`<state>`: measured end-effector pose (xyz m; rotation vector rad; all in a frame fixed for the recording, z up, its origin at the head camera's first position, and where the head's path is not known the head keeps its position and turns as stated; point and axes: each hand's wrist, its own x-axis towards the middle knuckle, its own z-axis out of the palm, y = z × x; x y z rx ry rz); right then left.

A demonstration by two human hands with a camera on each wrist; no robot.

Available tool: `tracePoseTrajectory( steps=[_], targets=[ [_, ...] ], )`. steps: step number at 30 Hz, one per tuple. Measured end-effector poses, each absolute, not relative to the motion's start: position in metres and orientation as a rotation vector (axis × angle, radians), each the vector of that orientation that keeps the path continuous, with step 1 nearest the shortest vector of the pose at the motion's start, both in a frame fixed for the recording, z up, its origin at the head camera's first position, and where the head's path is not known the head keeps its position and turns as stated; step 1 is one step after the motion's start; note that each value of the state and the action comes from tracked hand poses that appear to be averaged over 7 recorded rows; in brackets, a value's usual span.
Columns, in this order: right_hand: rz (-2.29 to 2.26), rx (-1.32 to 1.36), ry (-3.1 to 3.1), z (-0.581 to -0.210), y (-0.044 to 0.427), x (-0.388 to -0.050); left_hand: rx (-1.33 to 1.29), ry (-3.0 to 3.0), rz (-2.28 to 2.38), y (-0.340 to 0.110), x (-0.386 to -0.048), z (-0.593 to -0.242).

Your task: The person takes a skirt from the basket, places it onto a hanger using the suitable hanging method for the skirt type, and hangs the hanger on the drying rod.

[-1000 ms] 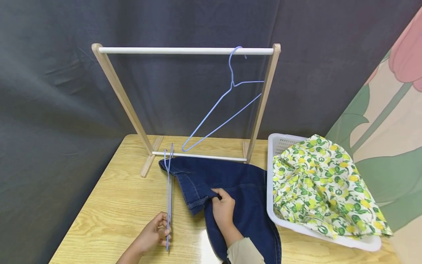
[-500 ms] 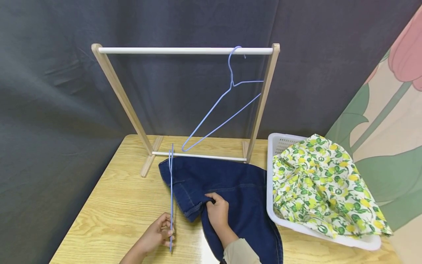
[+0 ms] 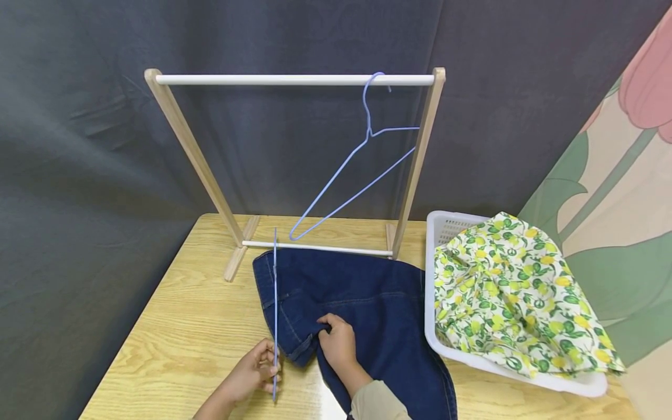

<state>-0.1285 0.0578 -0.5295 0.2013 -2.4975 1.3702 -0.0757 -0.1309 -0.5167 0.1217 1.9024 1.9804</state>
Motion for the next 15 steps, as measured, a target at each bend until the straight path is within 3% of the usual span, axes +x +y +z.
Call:
tracePoseTrajectory(
  steps=[15],
  targets=[
    [1.047,0.691,-2.760,-0.5297,0.0671,-0.1231,0.056,1.920,1.999,-0.1350,-0.0749,-0.5213]
  ],
)
